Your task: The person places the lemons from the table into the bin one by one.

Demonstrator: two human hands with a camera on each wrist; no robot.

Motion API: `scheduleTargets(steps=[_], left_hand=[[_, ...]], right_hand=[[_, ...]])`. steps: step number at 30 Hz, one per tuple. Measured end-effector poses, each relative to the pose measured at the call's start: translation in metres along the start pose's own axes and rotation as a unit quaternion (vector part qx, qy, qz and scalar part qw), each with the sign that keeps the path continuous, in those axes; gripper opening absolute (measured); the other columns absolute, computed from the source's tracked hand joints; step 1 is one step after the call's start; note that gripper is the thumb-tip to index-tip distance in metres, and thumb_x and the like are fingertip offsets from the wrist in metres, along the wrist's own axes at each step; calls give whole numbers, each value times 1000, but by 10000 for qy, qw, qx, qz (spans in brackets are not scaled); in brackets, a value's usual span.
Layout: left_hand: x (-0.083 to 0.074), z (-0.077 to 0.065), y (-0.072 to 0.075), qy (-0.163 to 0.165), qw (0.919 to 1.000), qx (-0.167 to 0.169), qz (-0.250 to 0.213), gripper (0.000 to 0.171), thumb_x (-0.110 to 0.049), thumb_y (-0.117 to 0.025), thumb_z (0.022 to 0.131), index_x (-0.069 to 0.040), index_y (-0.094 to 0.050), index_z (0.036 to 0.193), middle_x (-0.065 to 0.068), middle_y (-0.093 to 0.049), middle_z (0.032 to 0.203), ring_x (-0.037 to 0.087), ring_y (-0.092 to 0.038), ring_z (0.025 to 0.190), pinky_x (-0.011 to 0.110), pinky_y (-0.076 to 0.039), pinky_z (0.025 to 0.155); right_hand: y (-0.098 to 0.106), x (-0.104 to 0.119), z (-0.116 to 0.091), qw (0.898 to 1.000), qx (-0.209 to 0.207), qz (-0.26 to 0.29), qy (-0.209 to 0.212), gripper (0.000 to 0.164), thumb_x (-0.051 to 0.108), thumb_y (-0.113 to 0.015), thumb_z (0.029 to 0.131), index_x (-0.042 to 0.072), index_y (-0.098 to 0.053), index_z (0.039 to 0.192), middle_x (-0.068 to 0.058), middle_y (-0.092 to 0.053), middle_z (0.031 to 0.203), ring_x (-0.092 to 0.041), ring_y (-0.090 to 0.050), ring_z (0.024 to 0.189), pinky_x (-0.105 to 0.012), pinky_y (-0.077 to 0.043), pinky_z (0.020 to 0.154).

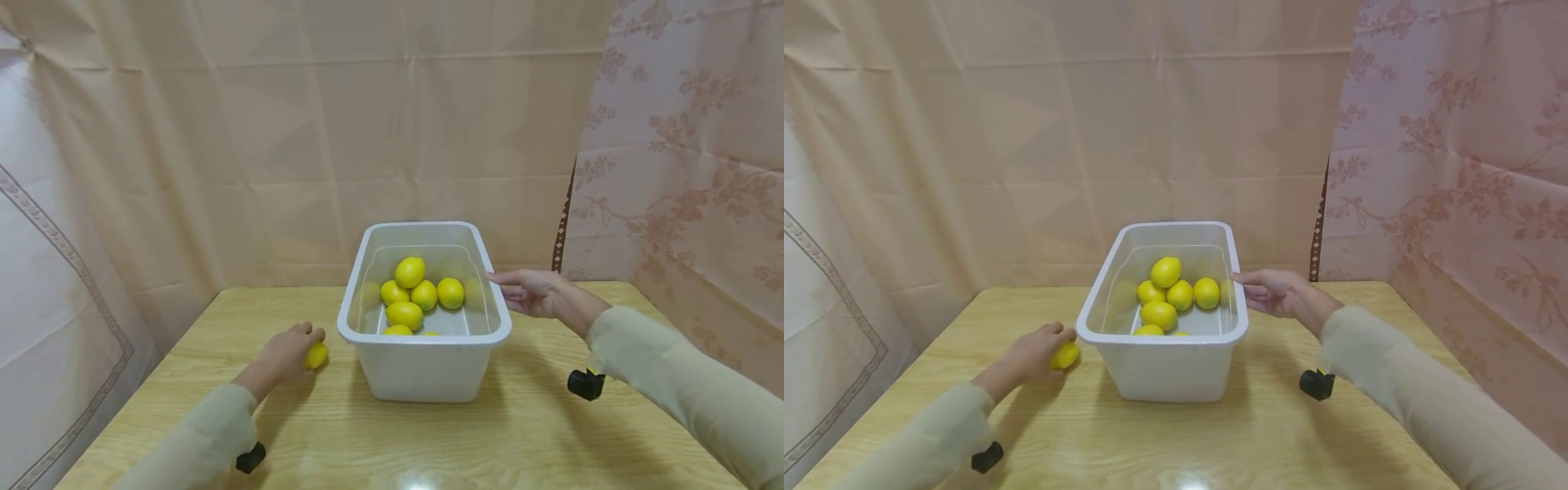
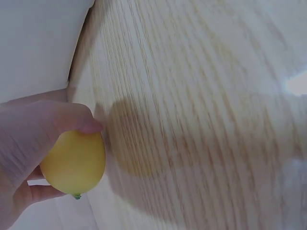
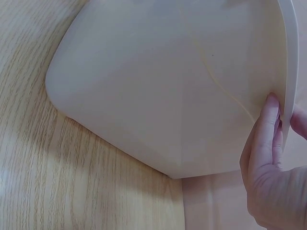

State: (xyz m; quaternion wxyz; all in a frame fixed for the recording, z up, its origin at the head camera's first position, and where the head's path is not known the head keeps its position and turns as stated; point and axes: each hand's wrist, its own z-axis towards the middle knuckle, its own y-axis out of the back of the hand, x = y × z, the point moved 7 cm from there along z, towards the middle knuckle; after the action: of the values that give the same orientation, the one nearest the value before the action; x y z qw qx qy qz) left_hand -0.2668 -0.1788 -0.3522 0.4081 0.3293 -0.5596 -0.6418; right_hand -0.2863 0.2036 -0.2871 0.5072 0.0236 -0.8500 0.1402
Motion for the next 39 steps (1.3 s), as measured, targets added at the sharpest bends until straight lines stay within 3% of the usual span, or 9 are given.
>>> scheduleTargets(steps=[15,23,34,39], left_hand=[[-16,-9,13,-402,9987,-221,211,47,-20,-82,67,-13,-55,106,3,-49,92,17,-44,77,28,-40,60],[-23,-6,21,-670,9953,-549,435,42,-27,-80,71,-14,-54,100,1,-46,86,14,-39,71,23,-34,56],[-28,-3,26,-761,9937,-658,490,42,-31,-79,70,-16,-53,100,-1,-45,85,13,-39,71,22,-32,54],[-29,-2,26,-671,9953,-507,477,43,-29,-79,69,-16,-53,102,0,-45,86,13,-39,72,23,-32,55]], right_hand=[[0,0,-1,10000,-42,-29,50,27,18,-71,87,12,-51,105,-1,-73,79,-8,-70,75,-21,-59,76],[0,1,-1,9998,18,-112,157,7,17,-69,89,13,-64,87,0,-74,78,-8,-71,74,-19,-58,75],[-1,3,-3,9995,175,-128,211,12,14,-66,90,14,-70,79,2,-73,78,-6,-70,74,-17,-58,75],[-3,3,-3,9994,256,-139,187,16,13,-63,92,14,-71,79,2,-73,79,-6,-70,74,-17,-58,75]])
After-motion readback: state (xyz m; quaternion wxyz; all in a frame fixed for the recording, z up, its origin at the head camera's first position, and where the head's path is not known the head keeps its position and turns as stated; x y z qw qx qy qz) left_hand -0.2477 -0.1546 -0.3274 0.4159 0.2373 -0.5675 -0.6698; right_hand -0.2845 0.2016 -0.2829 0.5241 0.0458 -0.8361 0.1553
